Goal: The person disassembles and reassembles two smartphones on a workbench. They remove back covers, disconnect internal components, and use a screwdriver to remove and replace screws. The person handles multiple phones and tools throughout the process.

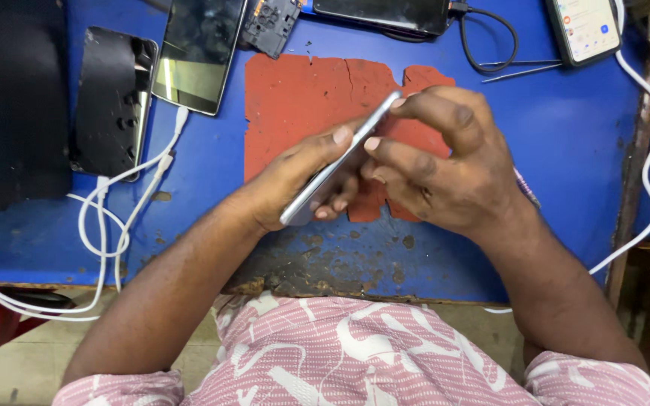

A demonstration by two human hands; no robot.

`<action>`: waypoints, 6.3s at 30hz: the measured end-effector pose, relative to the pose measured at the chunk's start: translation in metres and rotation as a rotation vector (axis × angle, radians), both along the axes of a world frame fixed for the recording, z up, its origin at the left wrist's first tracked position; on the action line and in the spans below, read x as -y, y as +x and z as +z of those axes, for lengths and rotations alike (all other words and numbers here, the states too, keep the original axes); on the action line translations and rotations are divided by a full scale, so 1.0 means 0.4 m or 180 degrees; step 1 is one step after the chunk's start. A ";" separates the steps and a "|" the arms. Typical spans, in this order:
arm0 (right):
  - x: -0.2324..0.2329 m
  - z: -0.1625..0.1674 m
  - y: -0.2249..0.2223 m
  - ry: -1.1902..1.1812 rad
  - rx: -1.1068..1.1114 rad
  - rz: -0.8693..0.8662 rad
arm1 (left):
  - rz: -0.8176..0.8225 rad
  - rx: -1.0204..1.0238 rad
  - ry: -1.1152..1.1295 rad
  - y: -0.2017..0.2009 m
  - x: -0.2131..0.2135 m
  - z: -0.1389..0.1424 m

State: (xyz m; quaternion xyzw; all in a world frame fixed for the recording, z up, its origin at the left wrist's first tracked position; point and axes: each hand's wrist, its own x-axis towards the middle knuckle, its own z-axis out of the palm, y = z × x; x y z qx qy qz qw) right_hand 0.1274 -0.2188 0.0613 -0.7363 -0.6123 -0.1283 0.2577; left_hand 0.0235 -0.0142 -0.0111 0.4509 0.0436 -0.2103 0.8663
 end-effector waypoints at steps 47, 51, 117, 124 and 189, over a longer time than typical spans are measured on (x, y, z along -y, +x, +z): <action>-0.030 -0.073 -0.081 -0.0154 -0.0092 0.0530 | 0.0179 0.0523 -0.0163 0.001 0.000 -0.015; -0.037 -0.072 -0.081 0.0080 -0.0342 0.0667 | 0.0492 0.0923 -0.0001 -0.008 -0.019 -0.008; -0.014 -0.046 -0.083 0.0129 -0.0778 -0.0542 | 0.1304 0.1435 -0.0382 0.005 0.012 -0.031; -0.018 -0.009 -0.068 0.0128 -0.0254 -0.0490 | 0.1294 0.1376 -0.0392 0.008 0.006 -0.016; 0.137 -0.104 0.090 0.2479 -0.3563 -0.0662 | -0.0610 -0.0030 -0.0802 -0.013 0.014 0.063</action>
